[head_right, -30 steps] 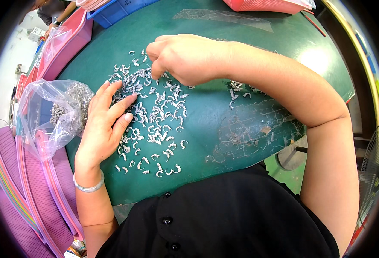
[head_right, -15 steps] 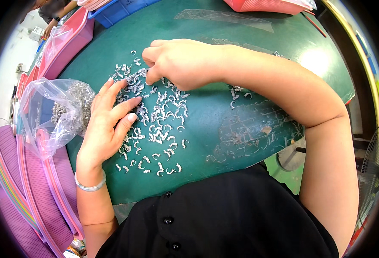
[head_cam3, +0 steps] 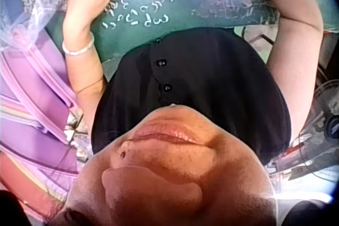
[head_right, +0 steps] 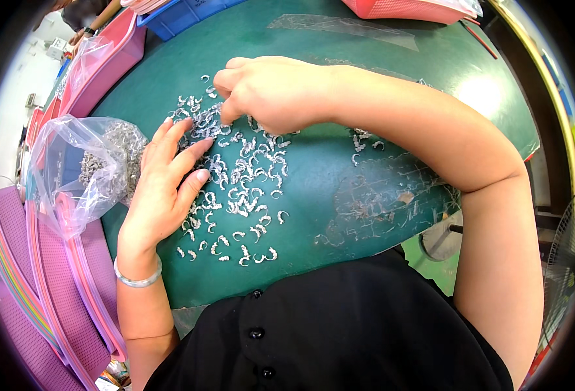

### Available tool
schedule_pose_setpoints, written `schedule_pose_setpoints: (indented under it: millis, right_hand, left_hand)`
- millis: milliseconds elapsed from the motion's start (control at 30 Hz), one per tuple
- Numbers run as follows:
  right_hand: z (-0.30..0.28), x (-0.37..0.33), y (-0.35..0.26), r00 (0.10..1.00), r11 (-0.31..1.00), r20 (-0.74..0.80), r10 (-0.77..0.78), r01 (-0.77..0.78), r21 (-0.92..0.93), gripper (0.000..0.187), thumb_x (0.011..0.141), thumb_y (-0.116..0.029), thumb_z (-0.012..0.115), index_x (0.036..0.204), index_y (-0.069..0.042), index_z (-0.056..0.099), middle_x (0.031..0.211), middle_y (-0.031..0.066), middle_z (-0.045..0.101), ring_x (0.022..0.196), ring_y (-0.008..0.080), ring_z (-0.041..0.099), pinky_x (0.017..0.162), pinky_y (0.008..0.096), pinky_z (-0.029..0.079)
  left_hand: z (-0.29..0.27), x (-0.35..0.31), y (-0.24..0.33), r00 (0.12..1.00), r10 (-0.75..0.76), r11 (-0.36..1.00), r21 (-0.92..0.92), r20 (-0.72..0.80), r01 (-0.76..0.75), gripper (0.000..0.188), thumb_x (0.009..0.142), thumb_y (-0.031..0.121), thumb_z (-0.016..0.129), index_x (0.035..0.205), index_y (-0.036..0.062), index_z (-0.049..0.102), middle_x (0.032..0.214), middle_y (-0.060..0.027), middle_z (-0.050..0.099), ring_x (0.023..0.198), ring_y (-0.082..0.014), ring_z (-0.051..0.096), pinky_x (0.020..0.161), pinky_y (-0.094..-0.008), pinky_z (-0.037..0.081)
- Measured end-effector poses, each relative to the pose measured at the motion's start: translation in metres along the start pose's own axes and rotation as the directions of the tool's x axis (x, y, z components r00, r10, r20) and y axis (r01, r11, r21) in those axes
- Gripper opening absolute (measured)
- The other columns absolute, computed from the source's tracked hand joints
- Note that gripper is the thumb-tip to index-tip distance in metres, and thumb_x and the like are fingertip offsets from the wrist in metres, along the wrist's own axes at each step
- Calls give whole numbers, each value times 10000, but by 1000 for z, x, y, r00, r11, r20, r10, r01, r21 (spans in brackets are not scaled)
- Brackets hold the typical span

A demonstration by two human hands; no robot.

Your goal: The person sorts small, silver-colored metal clips on a green workbench, picking them up one by one and grouping them together.

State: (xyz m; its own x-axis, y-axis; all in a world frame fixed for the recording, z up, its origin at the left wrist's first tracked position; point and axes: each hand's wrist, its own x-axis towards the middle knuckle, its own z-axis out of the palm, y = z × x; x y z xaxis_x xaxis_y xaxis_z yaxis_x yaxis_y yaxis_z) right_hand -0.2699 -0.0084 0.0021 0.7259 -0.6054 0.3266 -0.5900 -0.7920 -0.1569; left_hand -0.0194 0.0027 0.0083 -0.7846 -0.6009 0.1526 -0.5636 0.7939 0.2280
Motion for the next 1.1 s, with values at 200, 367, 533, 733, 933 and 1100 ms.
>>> schedule_pose_setpoints:
  millis: [200, 367, 533, 733, 933, 1100]
  right_hand:
    - [-1, 0, 3, 1000, 999, -13, 8, -9, -33, 315, 655, 45, 612, 944, -58, 686, 950, 93, 547, 931, 268, 536, 793, 349, 474]
    - [0, 2, -4, 999, 1000, -34, -26, 26, 1, 323, 643, 59, 614, 939, -51, 684, 952, 92, 547, 932, 265, 536, 794, 348, 478]
    - [-1, 3, 3, 999, 998, -35, 9, -11, -58, 337, 648, 61, 600, 954, -55, 681, 957, 94, 547, 937, 268, 534, 797, 350, 477]
    - [2, 6, -4, 1000, 1000, 7, -12, 12, -23, 336, 643, 58, 594, 947, -53, 684, 964, 95, 546, 943, 269, 531, 802, 352, 476]
    - [1, 6, 0, 1000, 999, 10, -12, 12, -42, 366, 642, 59, 594, 973, -67, 686, 971, 94, 545, 949, 270, 529, 815, 354, 472]
    - [2, 7, -5, 1000, 1000, 19, -16, 16, -3, 387, 643, 60, 595, 992, -80, 688, 979, 100, 546, 953, 272, 528, 813, 354, 473]
  left_hand:
    - [0, 0, 0, 1000, 3, 1000, -1, -5, -3, 345, 854, 165, 579, 1187, 73, 586, 1365, -185, 414, 1320, -409, 301, 1072, -482, 253]
    - [0, 1, 0, 1000, 16, 1000, -7, -17, -16, 337, 856, 168, 580, 1177, 67, 592, 1354, -189, 425, 1318, -409, 306, 1068, -483, 257]
    - [-1, 0, 0, 1000, 13, 1000, -3, -18, -13, 320, 858, 156, 580, 1162, 58, 600, 1346, -188, 434, 1317, -410, 310, 1064, -481, 265]
    - [-1, 0, 0, 999, 28, 999, -23, -25, -29, 285, 855, 142, 586, 1122, 47, 617, 1337, -187, 441, 1313, -409, 319, 1061, -475, 274]
    - [-1, 1, -2, 999, 22, 994, -109, -50, -27, 272, 860, 130, 573, 1116, 43, 605, 1340, -191, 440, 1319, -411, 313, 1067, -473, 269]
    - [1, 0, -4, 999, -9, 998, -63, -45, 7, 293, 863, 122, 564, 1142, 40, 597, 1356, -193, 430, 1324, -409, 307, 1070, -466, 270]
